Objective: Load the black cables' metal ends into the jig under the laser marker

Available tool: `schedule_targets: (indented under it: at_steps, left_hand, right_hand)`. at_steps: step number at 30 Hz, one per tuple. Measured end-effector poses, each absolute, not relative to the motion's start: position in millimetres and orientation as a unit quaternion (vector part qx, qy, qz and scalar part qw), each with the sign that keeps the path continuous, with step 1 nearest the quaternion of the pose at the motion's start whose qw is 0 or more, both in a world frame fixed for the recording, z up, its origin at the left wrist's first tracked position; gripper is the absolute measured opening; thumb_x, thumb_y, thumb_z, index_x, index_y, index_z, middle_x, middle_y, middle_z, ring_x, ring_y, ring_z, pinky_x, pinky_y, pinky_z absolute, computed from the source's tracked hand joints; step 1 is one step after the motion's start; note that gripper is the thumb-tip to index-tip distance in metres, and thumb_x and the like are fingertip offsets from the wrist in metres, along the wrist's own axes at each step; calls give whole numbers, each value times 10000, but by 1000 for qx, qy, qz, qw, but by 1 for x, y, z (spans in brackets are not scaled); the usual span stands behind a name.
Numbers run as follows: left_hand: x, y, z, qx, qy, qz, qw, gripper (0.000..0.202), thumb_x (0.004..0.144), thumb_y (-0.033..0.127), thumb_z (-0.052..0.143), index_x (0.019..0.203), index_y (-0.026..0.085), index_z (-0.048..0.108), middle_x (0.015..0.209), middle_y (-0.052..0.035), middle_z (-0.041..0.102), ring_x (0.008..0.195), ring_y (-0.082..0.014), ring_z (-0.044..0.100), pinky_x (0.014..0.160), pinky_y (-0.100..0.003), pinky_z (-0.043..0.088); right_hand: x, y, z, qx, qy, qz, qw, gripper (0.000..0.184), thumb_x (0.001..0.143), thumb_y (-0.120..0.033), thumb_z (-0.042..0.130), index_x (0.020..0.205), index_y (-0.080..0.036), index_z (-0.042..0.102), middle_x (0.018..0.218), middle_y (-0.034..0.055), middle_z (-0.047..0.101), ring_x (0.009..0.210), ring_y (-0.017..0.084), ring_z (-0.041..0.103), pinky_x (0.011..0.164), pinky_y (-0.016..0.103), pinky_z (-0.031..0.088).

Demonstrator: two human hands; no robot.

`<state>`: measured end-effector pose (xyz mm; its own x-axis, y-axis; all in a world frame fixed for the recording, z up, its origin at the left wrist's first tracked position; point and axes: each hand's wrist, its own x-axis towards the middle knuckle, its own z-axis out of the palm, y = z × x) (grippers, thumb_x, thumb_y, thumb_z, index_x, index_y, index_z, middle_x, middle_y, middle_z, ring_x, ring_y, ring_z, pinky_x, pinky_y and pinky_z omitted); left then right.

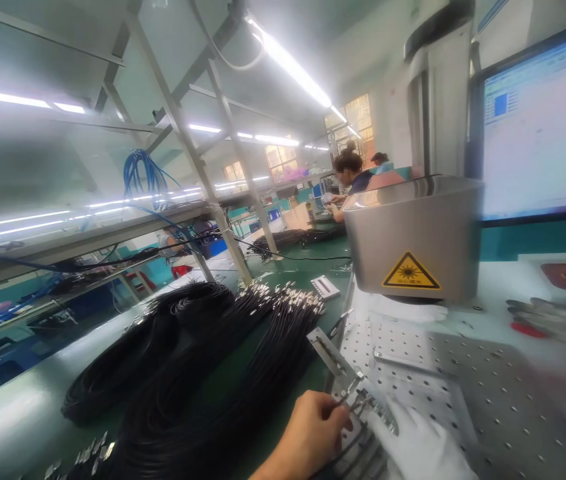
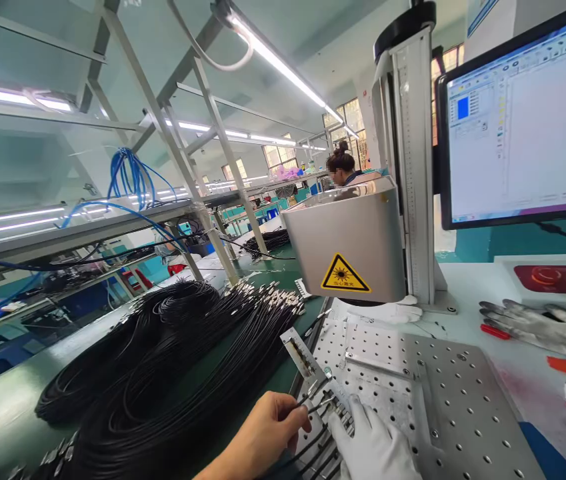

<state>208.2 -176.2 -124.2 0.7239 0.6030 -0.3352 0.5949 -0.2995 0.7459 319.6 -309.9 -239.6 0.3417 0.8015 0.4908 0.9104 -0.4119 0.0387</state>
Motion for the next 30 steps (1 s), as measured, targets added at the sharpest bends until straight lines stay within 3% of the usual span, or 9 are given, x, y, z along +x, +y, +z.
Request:
schedule_targets:
  at_steps: [5, 9, 11, 14, 16, 25, 30]
  left_hand:
    - [213, -175, -130, 836, 361, 39, 411, 199, 774, 226, 518, 612, 153, 607, 480, 66, 394, 494, -85, 346, 529, -253, 257]
    - [219, -176, -133, 860, 334, 51, 381, 220, 718, 185, 524, 519, 179, 432, 520, 71, 301, 550, -77, 285, 535, -249, 224]
    - [221, -178, -134, 866, 344, 51, 359, 221, 708, 172, 526, 524, 183, 404, 529, 67, 338, 567, -80, 318, 542, -242, 236]
    - [223, -180, -135, 874, 364, 31, 321, 179, 714, 158, 538, 555, 176, 459, 553, 50, 434, 593, -94, 399, 563, -237, 267]
    - [224, -179, -137, 879, 365, 20, 308, 174, 712, 158, 548, 554, 174, 476, 548, 51, 422, 591, -95, 398, 558, -238, 266]
    - [228, -179, -134, 885, 362, -15, 293, 113, 710, 151, 569, 610, 149, 621, 520, 56, 372, 562, -94, 379, 538, -236, 271]
    - [231, -181, -126, 899, 337, -40, 279, 126, 715, 153, 562, 680, 146, 683, 564, 18, 483, 602, -116, 453, 565, -228, 311]
  right_hand:
    - [325, -319, -234, -789, -563, -194, 150, 585, 701, -123, 582, 1250, -313, 640, 1282, 100, 582, 1066, 285, 590, 789, 346, 522]
    - [321, -315, -231, -804, -544, -204, 127, 550, 688, -121, 602, 1198, -317, 666, 1245, 113, 602, 1009, 299, 608, 737, 349, 519]
    - [318, -313, -229, -811, -536, -210, 103, 544, 680, -113, 595, 1180, -309, 681, 1229, 147, 606, 1010, 320, 612, 729, 379, 529]
    - [321, -313, -231, -797, -557, -211, 100, 592, 655, -124, 581, 1220, -280, 665, 1218, 184, 602, 993, 320, 622, 705, 383, 546]
    - [325, -315, -236, -780, -575, -220, 116, 626, 654, -125, 564, 1261, -257, 636, 1223, 182, 597, 994, 306, 620, 699, 366, 553]
    - [327, -317, -226, -772, -592, -158, 168, 628, 657, -97, 504, 1238, -293, 644, 1320, -7, 577, 1056, 265, 580, 816, 366, 533]
    - [327, -317, -205, -768, -601, -135, 177, 619, 679, -104, 509, 1260, -267, 644, 1280, 6, 599, 1019, 266, 578, 776, 374, 529]
